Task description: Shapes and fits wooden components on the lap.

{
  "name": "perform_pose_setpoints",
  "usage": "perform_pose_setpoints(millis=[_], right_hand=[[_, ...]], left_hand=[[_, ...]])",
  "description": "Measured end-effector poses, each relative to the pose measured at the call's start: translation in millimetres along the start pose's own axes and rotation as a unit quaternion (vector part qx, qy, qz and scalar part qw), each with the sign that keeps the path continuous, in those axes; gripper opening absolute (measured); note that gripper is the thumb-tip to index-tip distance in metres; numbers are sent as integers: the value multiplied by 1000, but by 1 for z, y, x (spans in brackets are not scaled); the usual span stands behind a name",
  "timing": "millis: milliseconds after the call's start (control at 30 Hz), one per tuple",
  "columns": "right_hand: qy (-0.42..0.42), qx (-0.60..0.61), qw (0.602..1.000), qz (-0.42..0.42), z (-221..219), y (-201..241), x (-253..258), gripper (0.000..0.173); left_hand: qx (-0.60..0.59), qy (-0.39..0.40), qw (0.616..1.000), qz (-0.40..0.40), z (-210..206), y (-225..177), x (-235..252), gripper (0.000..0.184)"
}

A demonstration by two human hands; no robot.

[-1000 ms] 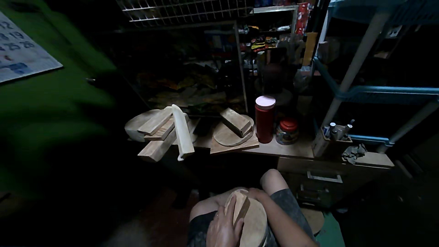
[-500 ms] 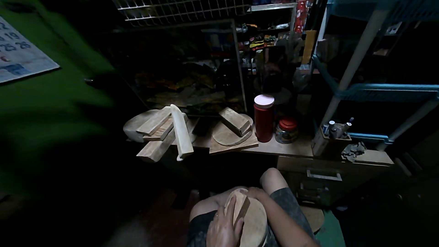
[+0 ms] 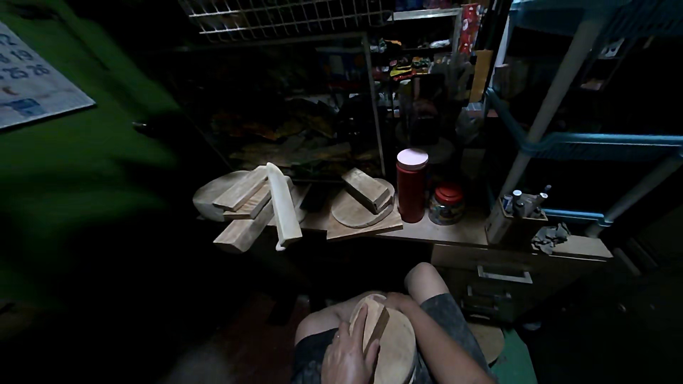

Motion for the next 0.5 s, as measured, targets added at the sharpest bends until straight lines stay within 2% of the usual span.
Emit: perform_pose_setpoints(millis=[500], right_hand=[[7, -3, 1000, -6, 0, 1, -2, 81]], left_hand=[[-7, 0, 1000, -2, 1, 0, -2, 74]])
Point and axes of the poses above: each hand's wrist, its own x-axis towards the middle knuckle, its own z-axis out of the back of the hand, y = z × x, the point moved 5 cm from there along x, towards the middle knuckle, and after that the axes turned 8 degrees about z, right-handed, at the moved point
